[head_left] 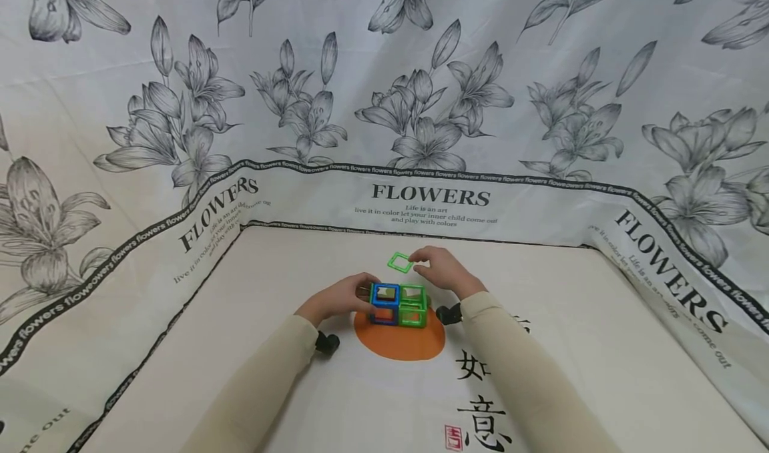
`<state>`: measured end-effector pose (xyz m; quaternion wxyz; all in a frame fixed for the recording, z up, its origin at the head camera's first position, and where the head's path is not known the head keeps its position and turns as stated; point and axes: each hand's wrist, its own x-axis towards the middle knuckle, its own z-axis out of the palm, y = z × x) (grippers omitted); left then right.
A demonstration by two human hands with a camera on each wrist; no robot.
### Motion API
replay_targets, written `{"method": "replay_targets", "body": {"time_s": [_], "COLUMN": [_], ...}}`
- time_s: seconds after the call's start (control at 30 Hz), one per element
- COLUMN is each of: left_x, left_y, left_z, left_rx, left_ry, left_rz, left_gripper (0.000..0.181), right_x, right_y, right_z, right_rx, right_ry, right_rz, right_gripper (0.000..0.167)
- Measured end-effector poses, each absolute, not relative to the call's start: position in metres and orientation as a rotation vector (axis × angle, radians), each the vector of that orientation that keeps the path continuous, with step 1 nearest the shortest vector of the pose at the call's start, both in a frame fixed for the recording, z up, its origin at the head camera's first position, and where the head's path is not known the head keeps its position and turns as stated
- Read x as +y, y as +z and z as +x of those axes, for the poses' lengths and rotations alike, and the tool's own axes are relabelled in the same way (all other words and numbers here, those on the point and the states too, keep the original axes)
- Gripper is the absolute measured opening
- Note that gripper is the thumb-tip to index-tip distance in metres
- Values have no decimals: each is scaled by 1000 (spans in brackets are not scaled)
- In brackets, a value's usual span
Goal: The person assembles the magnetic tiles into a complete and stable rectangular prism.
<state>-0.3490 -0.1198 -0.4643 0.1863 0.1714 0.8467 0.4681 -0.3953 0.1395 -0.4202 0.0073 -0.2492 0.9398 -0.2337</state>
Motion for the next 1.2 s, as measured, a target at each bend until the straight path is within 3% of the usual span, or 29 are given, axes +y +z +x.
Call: {"method": "replay_targets", "body": {"time_s": [0.43,1.2], "left_x": [-123,-122], "left_y": [-467,-469], "left_z": [-346,-352], "left_rx": [2390,2406], "left_ry": [1352,1331], "left_rz": [450,450], "left_gripper": [61,60], "right_x": [137,120], "right_y": [-438,-452], "right_z": [-412,-422], "right_rx": [2876,2831], "right_ry": [-721,-447], "right_rz": [-541,-628], "right_gripper": [30,50]}}
